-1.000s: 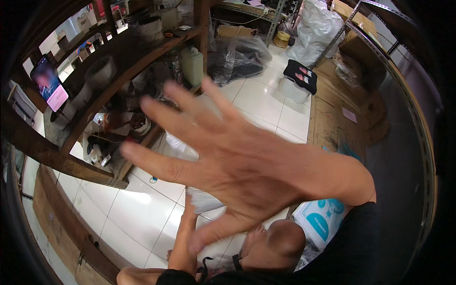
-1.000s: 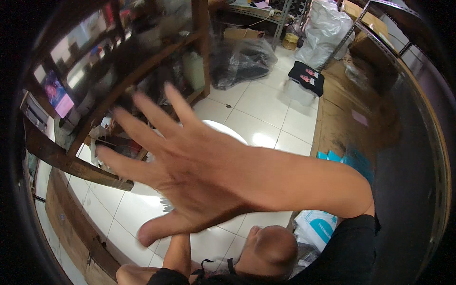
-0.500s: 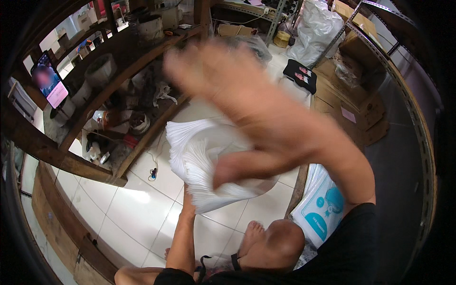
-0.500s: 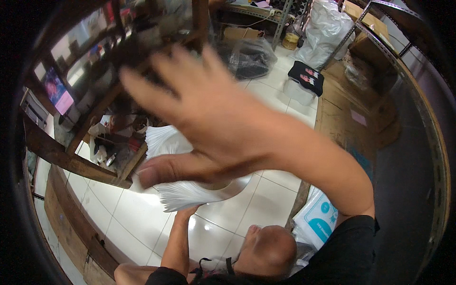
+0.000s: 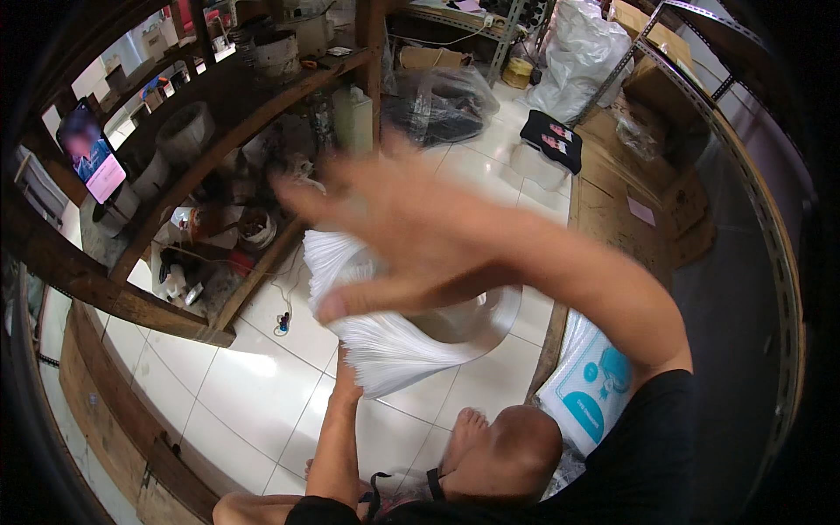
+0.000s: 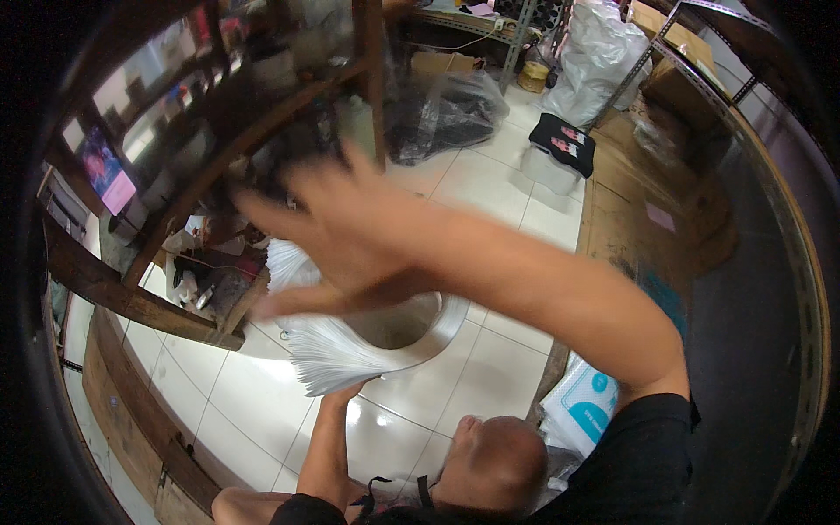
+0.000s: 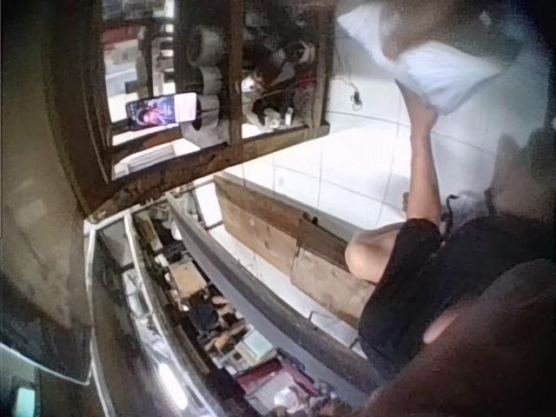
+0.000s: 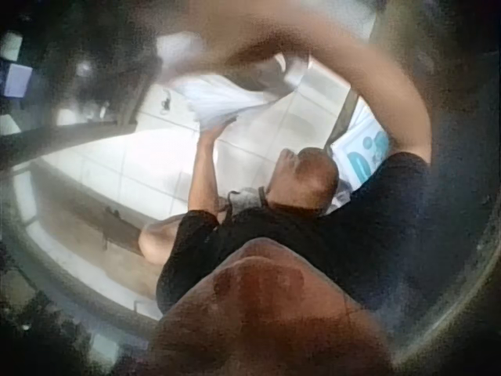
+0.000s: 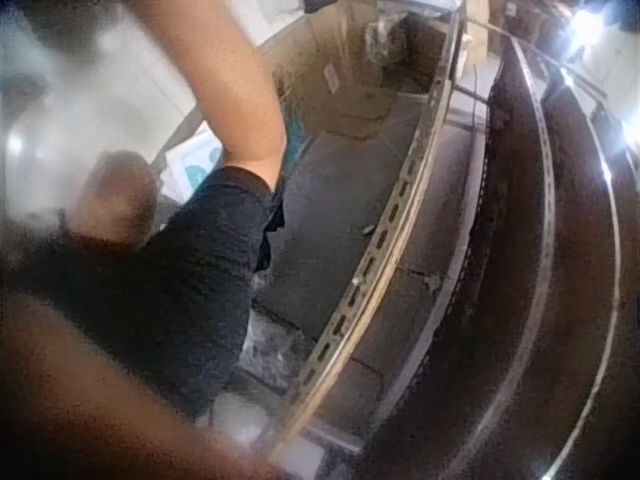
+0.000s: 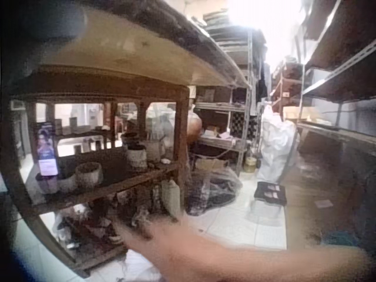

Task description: The person sits on the floor and repeatedly folds white plastic sheets by hand. They smooth each sheet, fold it in half, and stack the folded items into a pile. The person handles the sheets one at a time and places the finished stack on a nearby table.

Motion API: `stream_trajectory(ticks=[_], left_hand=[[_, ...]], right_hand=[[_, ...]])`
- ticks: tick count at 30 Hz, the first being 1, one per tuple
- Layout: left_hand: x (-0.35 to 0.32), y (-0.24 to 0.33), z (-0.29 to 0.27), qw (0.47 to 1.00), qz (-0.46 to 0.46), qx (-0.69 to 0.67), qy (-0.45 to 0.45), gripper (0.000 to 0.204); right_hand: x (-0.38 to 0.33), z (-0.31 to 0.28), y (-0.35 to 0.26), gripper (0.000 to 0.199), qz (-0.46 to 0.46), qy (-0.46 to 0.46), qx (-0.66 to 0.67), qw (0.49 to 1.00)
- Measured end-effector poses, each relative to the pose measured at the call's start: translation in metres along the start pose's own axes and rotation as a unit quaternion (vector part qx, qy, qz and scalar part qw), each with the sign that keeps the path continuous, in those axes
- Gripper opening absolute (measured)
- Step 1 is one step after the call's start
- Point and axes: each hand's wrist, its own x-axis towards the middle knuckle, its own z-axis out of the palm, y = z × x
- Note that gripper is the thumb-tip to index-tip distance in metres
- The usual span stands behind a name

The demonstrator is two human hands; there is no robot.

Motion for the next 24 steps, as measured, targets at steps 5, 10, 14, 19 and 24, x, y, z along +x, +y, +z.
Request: stream_trajectory(ticks=[5,10,14,19,24], left_hand=[[0.009,-0.006,-0.029,0.983,0.087,0.160,0.035,0.085],[0.002,0.078,-0.051,0.993,0.022,-0.100,-0.054,0.086],[0.024,0.028,-0.046,0.997,0.051,0.001,-0.061,0.069],[0.019,-0.074,-0.031,0.987,0.124,0.101,0.005,0.051],[0.007,-0.052,0.001,0.966,0.133,0.210,0.069,0.044]], right_hand=[[-0.036,-0.042,0.012,0.105,0.051,0.208,0.155,0.964],[-0.177,0.100,-0.037,0.120,0.287,0.277,0.353,0.847],[-0.204,0.243,-0.113,0.103,0.387,0.163,0.311,0.853],[-0.167,0.321,-0.141,0.081,0.380,0.215,0.264,0.860],[-0.163,0.331,-0.148,0.065,0.405,0.267,0.154,0.861]])
